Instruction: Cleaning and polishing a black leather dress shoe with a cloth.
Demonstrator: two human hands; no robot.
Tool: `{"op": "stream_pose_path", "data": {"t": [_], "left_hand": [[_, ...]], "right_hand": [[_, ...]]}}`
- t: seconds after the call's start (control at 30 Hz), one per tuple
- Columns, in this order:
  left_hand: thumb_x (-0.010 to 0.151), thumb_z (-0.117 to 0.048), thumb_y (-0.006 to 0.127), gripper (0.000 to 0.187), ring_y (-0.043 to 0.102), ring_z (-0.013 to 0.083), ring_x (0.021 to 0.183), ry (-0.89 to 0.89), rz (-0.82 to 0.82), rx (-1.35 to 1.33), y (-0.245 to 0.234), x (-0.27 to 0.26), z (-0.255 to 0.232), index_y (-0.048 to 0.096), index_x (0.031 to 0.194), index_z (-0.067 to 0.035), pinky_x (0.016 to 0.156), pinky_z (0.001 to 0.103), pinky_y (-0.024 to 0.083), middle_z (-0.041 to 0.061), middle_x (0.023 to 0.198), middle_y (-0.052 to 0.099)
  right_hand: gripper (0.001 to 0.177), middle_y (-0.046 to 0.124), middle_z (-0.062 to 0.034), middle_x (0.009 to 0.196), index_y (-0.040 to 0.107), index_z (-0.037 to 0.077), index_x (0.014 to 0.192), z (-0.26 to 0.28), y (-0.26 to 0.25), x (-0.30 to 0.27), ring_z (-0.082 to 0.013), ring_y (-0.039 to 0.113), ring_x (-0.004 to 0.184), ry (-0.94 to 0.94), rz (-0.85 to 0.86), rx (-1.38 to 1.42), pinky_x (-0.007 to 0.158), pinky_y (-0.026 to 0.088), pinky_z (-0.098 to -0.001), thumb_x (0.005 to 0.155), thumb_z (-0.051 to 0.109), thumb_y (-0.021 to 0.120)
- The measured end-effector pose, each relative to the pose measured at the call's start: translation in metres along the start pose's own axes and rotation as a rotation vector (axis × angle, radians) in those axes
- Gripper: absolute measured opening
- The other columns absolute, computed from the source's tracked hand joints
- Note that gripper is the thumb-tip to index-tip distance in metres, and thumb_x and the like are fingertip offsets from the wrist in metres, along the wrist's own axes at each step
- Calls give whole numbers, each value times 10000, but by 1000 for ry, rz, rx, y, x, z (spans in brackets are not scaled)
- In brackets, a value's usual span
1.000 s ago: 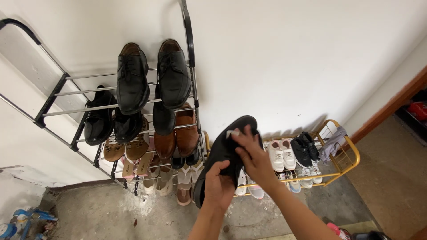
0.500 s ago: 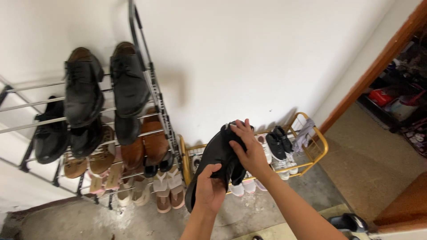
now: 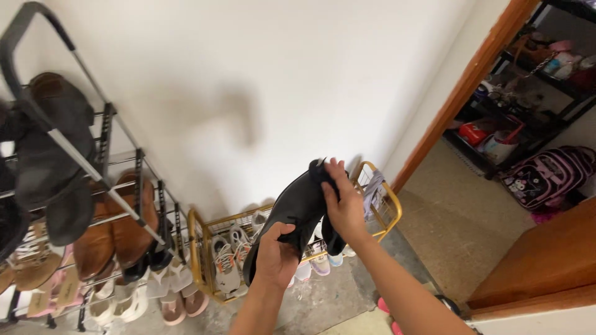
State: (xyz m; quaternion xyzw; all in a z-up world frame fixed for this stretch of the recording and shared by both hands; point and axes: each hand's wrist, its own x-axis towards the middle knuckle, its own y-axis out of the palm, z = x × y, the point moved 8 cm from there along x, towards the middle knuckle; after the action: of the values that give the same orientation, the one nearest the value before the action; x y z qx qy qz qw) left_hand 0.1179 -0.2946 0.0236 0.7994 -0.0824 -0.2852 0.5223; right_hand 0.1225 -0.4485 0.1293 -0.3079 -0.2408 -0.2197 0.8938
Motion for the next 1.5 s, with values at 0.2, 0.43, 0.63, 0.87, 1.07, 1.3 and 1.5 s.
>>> {"op": "stream_pose_path", "data": {"t": [0.2, 0.43, 0.63, 0.87, 1.07, 1.3, 1.5], "left_hand": [[778, -14, 617, 365, 672, 256, 1020, 66, -42, -17, -14, 28, 6, 674, 1137, 29, 1005, 376, 503, 99, 1100, 726], [790, 8, 659, 77, 634, 183, 842, 49, -127, 105, -64, 39, 15, 666, 861, -21, 854, 338, 509, 43, 861, 667], [807, 35, 670, 58, 609, 180, 791, 82, -39, 169, -51, 28, -3, 671, 841, -12, 777, 353, 507, 44, 827, 642], [764, 85, 637, 194, 648, 172, 819, 147, -80, 294, -58, -4, -24, 729, 916, 7, 773, 326, 515, 34, 888, 696], [797, 24, 692, 52, 626, 143, 771, 152, -100, 357, -80, -5, -26, 710, 843, 9, 733, 306, 489, 5, 807, 668], [793, -103, 704, 88, 577, 107, 717, 186, -322, 472, -96, -40, -53, 725, 808, -19, 664, 293, 453, -16, 773, 648], [799, -142, 721, 162, 624, 112, 748, 224, -398, 804, -94, -54, -65, 766, 880, -9, 695, 270, 498, -6, 821, 706]], "right_hand": [[442, 545, -122, 1554, 596, 81, 1415, -1, 18, -31, -344, 346, 1548, -197, 281, 127, 1262, 266, -499, 982, -5, 617], [324, 610, -120, 1459, 599, 46, 1303, -37, 17, 13, -345, 371, 1527, -92, 113, 82, 1248, 307, -456, 981, 18, 622], [311, 648, -147, 1451, 645, 34, 1259, -9, 61, -29, -336, 409, 1516, -175, 292, 252, 1254, 264, -470, 952, -14, 632], [285, 570, -165, 1495, 664, 84, 1202, -14, 60, -11, -376, 450, 1471, -231, 156, 79, 1137, 431, -418, 921, 51, 701], [315, 604, -165, 1180, 725, 106, 1194, 6, 70, -18, -314, 612, 1077, 57, 82, -97, 895, 522, -403, 887, 153, 780], [352, 735, -159, 995, 689, 110, 1249, -19, 106, -24, -243, 686, 853, 414, 242, 351, 724, 552, -337, 902, 132, 739], [293, 751, -82, 1047, 717, 37, 1136, 42, 117, -25, -218, 734, 941, -80, 181, 233, 839, 556, -312, 845, 45, 750]]}}
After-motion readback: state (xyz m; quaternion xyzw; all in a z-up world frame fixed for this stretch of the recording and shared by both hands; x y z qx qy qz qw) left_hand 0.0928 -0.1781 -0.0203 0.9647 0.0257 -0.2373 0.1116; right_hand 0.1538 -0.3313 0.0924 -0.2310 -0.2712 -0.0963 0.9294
